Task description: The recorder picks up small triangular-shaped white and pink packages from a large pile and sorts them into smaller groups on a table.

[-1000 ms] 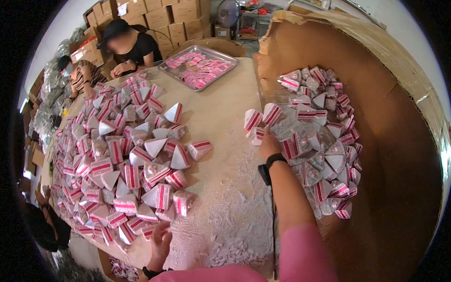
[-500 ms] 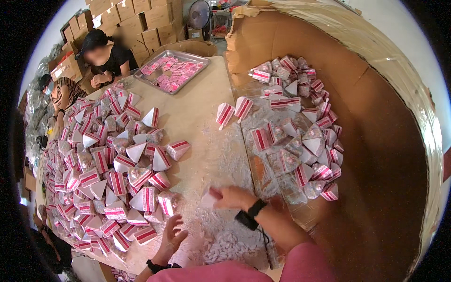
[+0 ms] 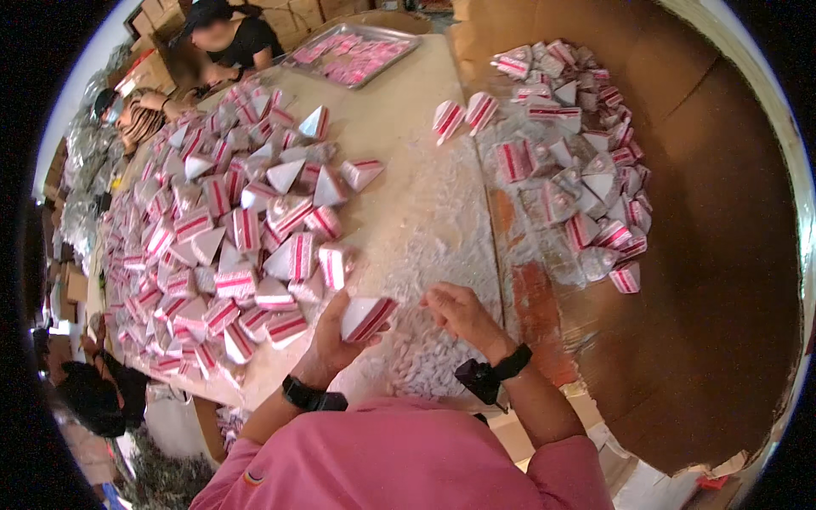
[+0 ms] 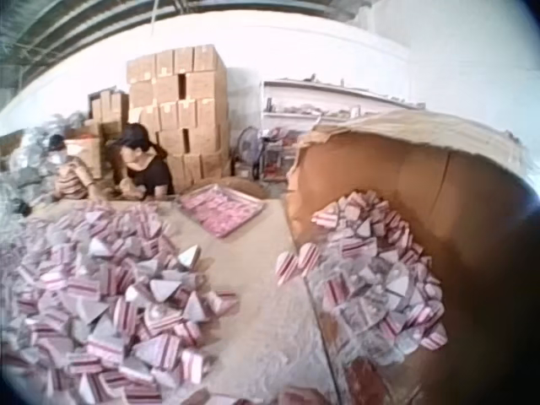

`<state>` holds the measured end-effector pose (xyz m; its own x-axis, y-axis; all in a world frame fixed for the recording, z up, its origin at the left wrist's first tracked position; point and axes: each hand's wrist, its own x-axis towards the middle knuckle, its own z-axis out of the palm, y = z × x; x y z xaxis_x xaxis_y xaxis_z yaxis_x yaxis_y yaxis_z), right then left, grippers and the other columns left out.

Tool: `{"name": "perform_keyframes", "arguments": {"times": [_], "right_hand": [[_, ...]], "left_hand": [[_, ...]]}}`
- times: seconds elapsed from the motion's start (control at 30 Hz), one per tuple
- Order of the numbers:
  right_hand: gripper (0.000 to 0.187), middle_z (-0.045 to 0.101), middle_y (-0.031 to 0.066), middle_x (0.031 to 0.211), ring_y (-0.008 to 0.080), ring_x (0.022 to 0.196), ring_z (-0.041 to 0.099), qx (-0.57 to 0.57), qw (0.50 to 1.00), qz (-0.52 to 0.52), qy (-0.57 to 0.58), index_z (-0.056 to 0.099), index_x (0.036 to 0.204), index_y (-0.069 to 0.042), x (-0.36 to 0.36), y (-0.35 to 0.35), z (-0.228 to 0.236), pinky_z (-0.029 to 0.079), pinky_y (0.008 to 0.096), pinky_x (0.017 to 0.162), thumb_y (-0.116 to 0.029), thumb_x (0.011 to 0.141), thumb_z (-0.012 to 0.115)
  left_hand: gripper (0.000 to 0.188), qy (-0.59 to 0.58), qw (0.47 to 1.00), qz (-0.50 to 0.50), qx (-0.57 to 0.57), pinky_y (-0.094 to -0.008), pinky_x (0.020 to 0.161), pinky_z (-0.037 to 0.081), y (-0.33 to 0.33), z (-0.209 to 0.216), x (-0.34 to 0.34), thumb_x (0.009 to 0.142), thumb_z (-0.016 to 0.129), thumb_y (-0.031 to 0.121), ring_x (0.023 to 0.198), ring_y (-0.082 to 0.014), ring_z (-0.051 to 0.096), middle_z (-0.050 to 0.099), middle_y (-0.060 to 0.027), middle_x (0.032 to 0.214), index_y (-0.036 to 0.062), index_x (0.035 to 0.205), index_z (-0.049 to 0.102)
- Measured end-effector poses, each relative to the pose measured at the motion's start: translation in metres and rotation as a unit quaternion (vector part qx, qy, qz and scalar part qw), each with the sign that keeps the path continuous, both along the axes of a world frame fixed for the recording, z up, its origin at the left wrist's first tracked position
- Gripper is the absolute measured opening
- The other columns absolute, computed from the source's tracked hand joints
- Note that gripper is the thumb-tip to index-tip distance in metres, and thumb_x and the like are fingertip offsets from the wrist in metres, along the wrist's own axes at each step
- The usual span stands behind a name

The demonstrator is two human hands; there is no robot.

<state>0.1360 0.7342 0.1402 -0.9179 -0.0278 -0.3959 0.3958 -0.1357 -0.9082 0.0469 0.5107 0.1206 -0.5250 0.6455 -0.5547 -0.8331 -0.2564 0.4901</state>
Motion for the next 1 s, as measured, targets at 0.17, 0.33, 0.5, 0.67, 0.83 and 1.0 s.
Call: {"name": "perform_keyframes", "arguments": {"times": [0.17, 0.33, 0.5, 0.67, 0.83, 1.0], "right_hand": [[0.035, 0.045, 0.0003, 0.061, 0.0087, 0.059, 0.046, 0.029, 0.995, -0.031, 0.092, 0.056, 0.087, -0.002, 0.01, -0.025, 0.006, 0.04, 0.0247, 0.052, -0.037, 0.092, 0.052], [0.029, 0.052, 0.0107, 0.064, 0.0235, 0.058, 0.056, 0.383, 0.878, 0.064, 0.278, 0.054, 0.079, -0.004, 0.019, -0.038, 0.016, 0.044, 0.0352, 0.054, -0.031, 0.085, 0.061], [0.022, 0.055, 0.0117, 0.068, 0.0305, 0.063, 0.059, 0.492, 0.782, 0.196, 0.328, 0.051, 0.077, -0.006, 0.041, -0.059, 0.017, 0.045, 0.0397, 0.052, -0.025, 0.085, 0.058], [0.023, 0.057, 0.0134, 0.071, 0.033, 0.067, 0.06, 0.376, 0.831, 0.286, 0.294, 0.053, 0.079, -0.004, 0.05, -0.069, 0.009, 0.046, 0.042, 0.059, -0.026, 0.086, 0.055], [0.021, 0.056, 0.0152, 0.073, 0.029, 0.068, 0.058, 0.153, 0.902, 0.321, 0.244, 0.056, 0.08, -0.003, 0.045, -0.069, 0.013, 0.046, 0.0363, 0.064, -0.023, 0.087, 0.055], [0.018, 0.059, 0.0155, 0.081, 0.0309, 0.075, 0.059, 0.225, 0.928, 0.221, 0.198, 0.056, 0.086, -0.002, 0.042, -0.052, -0.016, 0.046, 0.0384, 0.069, -0.021, 0.083, 0.055]], "left_hand": [[0.058, -0.013, 1.0, -0.008, -0.005, -0.0349, 0.058, 0.05, 0.002, 0.01, 0.012, 0.091, 0.042, 0.051, 0.08, -0.0316, 0.064, 0.063, -0.018, 0.101, -0.0021, 0.112, 0.053], [0.057, 0.027, 0.995, -0.089, -0.034, -0.0332, 0.05, 0.049, -0.013, 0.014, 0.02, 0.09, 0.043, 0.051, 0.068, -0.0279, 0.064, 0.065, -0.0172, 0.089, -0.0024, 0.105, 0.056], [0.057, 0.069, 0.977, -0.199, -0.034, -0.0284, 0.045, 0.046, -0.037, -0.003, 0.023, 0.088, 0.044, 0.052, 0.059, -0.0213, 0.062, 0.065, -0.0138, 0.079, -0.0014, 0.099, 0.06], [0.056, 0.066, 0.961, -0.266, -0.025, -0.0265, 0.041, 0.041, -0.057, -0.018, 0.035, 0.087, 0.045, 0.052, 0.056, -0.0182, 0.06, 0.065, -0.0118, 0.077, -0.0007, 0.096, 0.063], [0.053, 0.11, 0.953, -0.28, -0.015, -0.0252, 0.044, 0.044, -0.06, -0.022, 0.036, 0.087, 0.049, 0.048, 0.056, -0.0181, 0.06, 0.066, -0.0123, 0.081, -0.0014, 0.105, 0.059], [0.05, 0.341, 0.908, -0.199, -0.143, -0.0258, 0.048, 0.047, -0.089, 0.002, 0.0, 0.087, 0.05, 0.04, 0.063, -0.0171, 0.062, 0.064, -0.0137, 0.083, -0.0034, 0.112, 0.053]]}}
